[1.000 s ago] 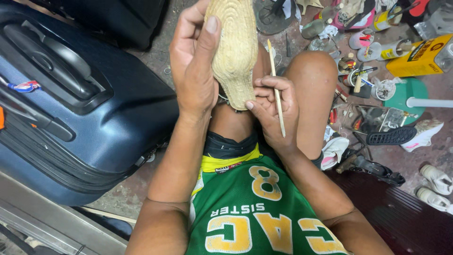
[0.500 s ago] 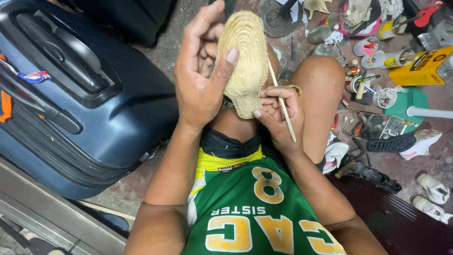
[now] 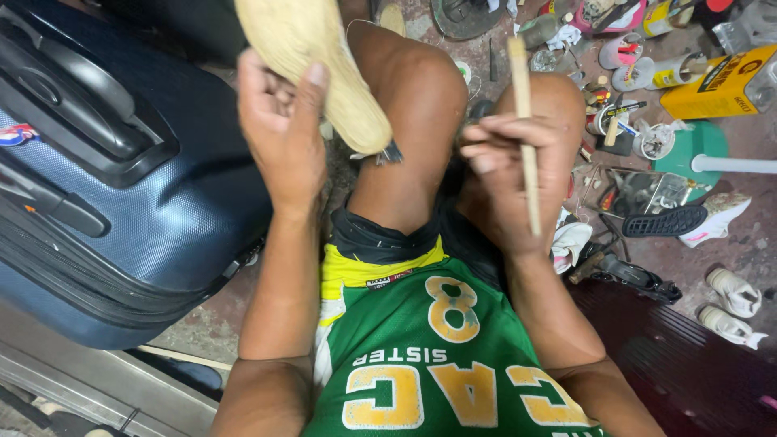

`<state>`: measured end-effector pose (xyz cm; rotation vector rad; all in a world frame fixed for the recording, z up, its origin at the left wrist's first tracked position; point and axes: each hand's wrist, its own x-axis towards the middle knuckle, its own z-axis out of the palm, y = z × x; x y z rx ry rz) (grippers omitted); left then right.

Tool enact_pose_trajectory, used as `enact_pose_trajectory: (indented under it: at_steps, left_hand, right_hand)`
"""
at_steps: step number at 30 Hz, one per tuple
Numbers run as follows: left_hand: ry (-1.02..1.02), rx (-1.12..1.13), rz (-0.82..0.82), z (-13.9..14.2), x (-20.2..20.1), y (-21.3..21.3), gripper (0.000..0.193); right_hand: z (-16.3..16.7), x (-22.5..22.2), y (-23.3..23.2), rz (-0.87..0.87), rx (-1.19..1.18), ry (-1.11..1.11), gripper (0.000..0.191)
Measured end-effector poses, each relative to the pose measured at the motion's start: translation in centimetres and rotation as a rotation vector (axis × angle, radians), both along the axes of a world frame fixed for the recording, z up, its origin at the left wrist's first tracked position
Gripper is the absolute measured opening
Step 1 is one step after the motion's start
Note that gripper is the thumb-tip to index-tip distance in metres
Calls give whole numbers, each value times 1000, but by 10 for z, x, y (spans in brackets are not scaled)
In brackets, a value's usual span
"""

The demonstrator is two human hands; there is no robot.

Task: The person trims the edge of a shoe sole with a knife, then applies glue to the sole using a wooden stick. They press the sole onto the shoe upper and inspect the bond. The person then handles a plastic bag and a bottle of liquid.

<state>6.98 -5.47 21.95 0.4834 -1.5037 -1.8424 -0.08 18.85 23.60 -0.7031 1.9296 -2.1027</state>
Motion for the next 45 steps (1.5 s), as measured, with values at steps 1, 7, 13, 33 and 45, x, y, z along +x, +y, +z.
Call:
enact_pose_trajectory:
  at_steps: [1, 7, 13, 33, 45]
  left_hand:
    - [-55, -68, 48, -3, -2, -5, 24]
    - [-322, -458, 273, -72, -25, -22, 28]
    - [-596, -278, 305, -240, -36, -31, 32]
    - [-1161, 267, -34, -304, -122, 129, 19]
    - [-1004, 91, -96, -317, -141, 89, 15]
  right_hand:
    - [0, -8, 9, -60, 9, 72, 28]
    - [-27, -43, 49, -252, 132, 174, 22]
    - [-55, -63, 61, -271, -125, -2, 27]
    - [-125, -126, 312, -676, 97, -103, 37]
    - [-155, -105, 277, -668, 268, -299, 27]
